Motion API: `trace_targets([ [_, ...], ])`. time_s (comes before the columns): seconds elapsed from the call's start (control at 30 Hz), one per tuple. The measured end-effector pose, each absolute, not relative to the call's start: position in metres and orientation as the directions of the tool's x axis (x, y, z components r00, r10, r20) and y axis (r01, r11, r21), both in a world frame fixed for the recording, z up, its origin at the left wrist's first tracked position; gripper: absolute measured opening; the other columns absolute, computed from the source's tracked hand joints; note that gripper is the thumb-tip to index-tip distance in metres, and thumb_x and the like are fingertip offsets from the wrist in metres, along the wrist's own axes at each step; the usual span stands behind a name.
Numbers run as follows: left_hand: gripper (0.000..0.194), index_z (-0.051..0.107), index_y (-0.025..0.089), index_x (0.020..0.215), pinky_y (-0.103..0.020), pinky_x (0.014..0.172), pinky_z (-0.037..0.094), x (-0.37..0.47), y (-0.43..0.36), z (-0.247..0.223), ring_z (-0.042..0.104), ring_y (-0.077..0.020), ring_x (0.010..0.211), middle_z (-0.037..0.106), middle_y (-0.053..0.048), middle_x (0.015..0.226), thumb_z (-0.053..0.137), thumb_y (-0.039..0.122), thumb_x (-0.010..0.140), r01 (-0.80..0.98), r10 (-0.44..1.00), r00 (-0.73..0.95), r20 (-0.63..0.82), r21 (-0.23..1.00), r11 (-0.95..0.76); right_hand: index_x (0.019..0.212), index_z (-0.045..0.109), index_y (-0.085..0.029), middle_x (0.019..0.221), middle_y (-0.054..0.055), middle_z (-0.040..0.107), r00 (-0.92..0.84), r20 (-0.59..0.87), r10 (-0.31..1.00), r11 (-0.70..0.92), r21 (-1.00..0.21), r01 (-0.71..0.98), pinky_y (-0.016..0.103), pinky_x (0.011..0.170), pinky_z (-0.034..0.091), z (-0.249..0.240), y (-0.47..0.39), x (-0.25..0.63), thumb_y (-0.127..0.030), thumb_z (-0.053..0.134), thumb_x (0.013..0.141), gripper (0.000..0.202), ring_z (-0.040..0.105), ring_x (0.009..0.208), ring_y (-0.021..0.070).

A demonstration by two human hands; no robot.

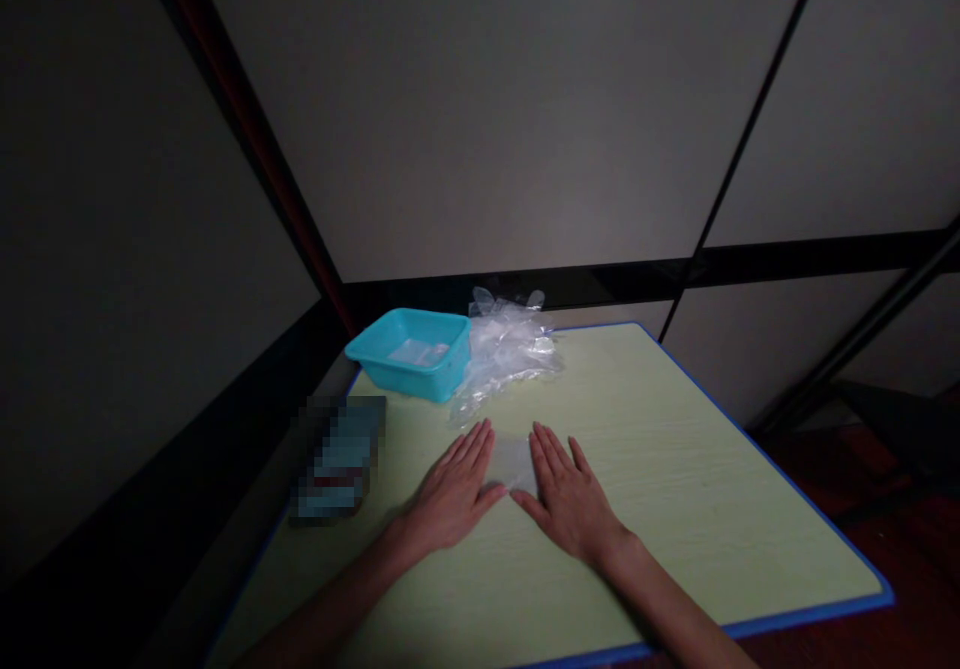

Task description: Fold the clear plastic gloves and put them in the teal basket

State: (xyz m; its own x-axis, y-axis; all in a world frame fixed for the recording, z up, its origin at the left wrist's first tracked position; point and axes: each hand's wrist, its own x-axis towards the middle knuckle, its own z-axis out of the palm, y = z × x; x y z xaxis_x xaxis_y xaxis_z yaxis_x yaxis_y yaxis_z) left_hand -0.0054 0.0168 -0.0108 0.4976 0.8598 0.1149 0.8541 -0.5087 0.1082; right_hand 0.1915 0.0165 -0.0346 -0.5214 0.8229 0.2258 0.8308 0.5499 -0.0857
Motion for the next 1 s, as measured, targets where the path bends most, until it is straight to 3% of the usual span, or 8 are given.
trace_targets([
  [0.1,0.069,0.024,0.004,0.133,-0.040,0.106,0.020,-0.009,0.019,-0.015,0.012,-0.0239,0.131,0.019,-0.018,0.141,0.034,0.051,0.084,0.844,0.853,0.504,0.136,0.134,-0.520,0.136,0.024,-0.010,0.139,0.017,0.026,-0.526,0.201,0.826,0.558,-0.164,0.813,0.048,0.101,0.021,-0.031,0.021,0.195,-0.053,0.030,0.085,0.067,0.022,0.129,0.0249],
  [0.2,0.075,0.019,0.005,0.135,-0.040,0.106,0.019,-0.014,0.020,-0.017,0.007,-0.0234,0.131,0.015,-0.018,0.142,0.038,0.054,0.081,0.816,0.835,0.531,0.145,0.180,-0.550,0.135,0.025,-0.011,0.135,0.017,0.036,-0.533,0.185,0.825,0.564,-0.326,0.759,0.045,0.099,0.028,-0.020,0.030,0.204,-0.045,0.034,0.086,0.060,0.034,0.123,0.0240],
  [0.4,0.073,0.019,0.008,0.135,-0.040,0.106,0.019,-0.030,0.022,-0.013,0.009,-0.0236,0.132,0.016,-0.018,0.142,0.050,0.041,0.078,0.789,0.833,0.537,0.133,0.272,-0.551,0.126,0.031,-0.010,0.100,0.012,0.059,-0.508,0.151,0.848,0.475,-0.642,0.602,0.035,0.080,0.044,0.006,0.042,0.221,-0.018,0.037,0.082,0.045,0.056,0.089,0.0189],
  [0.57,0.067,0.023,0.014,0.133,-0.040,0.105,0.022,-0.044,0.027,-0.014,0.016,-0.0231,0.131,0.022,-0.016,0.141,0.052,0.037,0.077,0.791,0.845,0.507,0.170,0.297,-0.535,0.121,0.032,-0.014,0.088,0.005,0.059,-0.517,0.083,0.852,0.411,-0.718,0.562,0.032,0.070,0.045,0.010,0.020,0.226,-0.009,0.039,0.076,0.046,0.056,0.075,0.0165],
  [0.73,0.052,0.033,0.012,0.127,-0.043,0.105,0.022,-0.043,0.031,-0.007,0.022,-0.0250,0.129,0.031,-0.015,0.138,0.049,0.025,0.079,0.865,0.885,0.364,0.289,0.247,-0.437,0.119,0.032,-0.018,0.089,0.003,0.058,-0.576,0.034,0.817,0.372,-0.794,0.480,0.029,0.068,0.047,0.016,-0.010,0.229,-0.015,0.042,0.081,0.039,0.056,0.076,0.0154],
  [0.83,0.044,0.039,0.012,0.123,-0.040,0.104,0.025,-0.030,0.021,-0.002,0.024,-0.0241,0.128,0.032,-0.014,0.137,0.044,0.018,0.080,0.880,0.886,0.315,0.341,0.244,-0.407,0.109,0.045,-0.018,0.089,0.005,0.058,-0.578,0.095,0.810,0.475,-0.684,0.553,0.029,0.069,0.046,0.021,-0.016,0.232,-0.021,0.042,0.085,0.024,0.056,0.079,0.0163],
  [0.9,0.044,0.039,0.010,0.124,-0.038,0.104,0.027,-0.019,0.008,-0.001,0.024,-0.0233,0.129,0.030,-0.014,0.138,0.043,0.021,0.082,0.871,0.881,0.345,0.323,0.240,-0.429,0.098,0.054,-0.018,0.089,0.006,0.058,-0.621,0.154,0.768,0.604,-0.497,0.623,0.030,0.071,0.045,0.022,-0.015,0.234,-0.023,0.039,0.088,0.018,0.055,0.082,0.0174],
  [1.0,0.055,0.032,0.007,0.129,-0.039,0.105,0.025,-0.003,-0.014,-0.003,0.019,-0.0243,0.130,0.025,-0.015,0.140,0.045,0.032,0.081,0.852,0.873,0.418,0.251,0.224,-0.473,0.088,0.059,-0.017,0.083,0.006,0.058,-0.741,0.198,0.642,0.766,-0.165,0.621,0.032,0.069,0.043,0.020,-0.012,0.232,-0.022,0.034,0.091,0.026,0.054,0.076,0.0174],
])
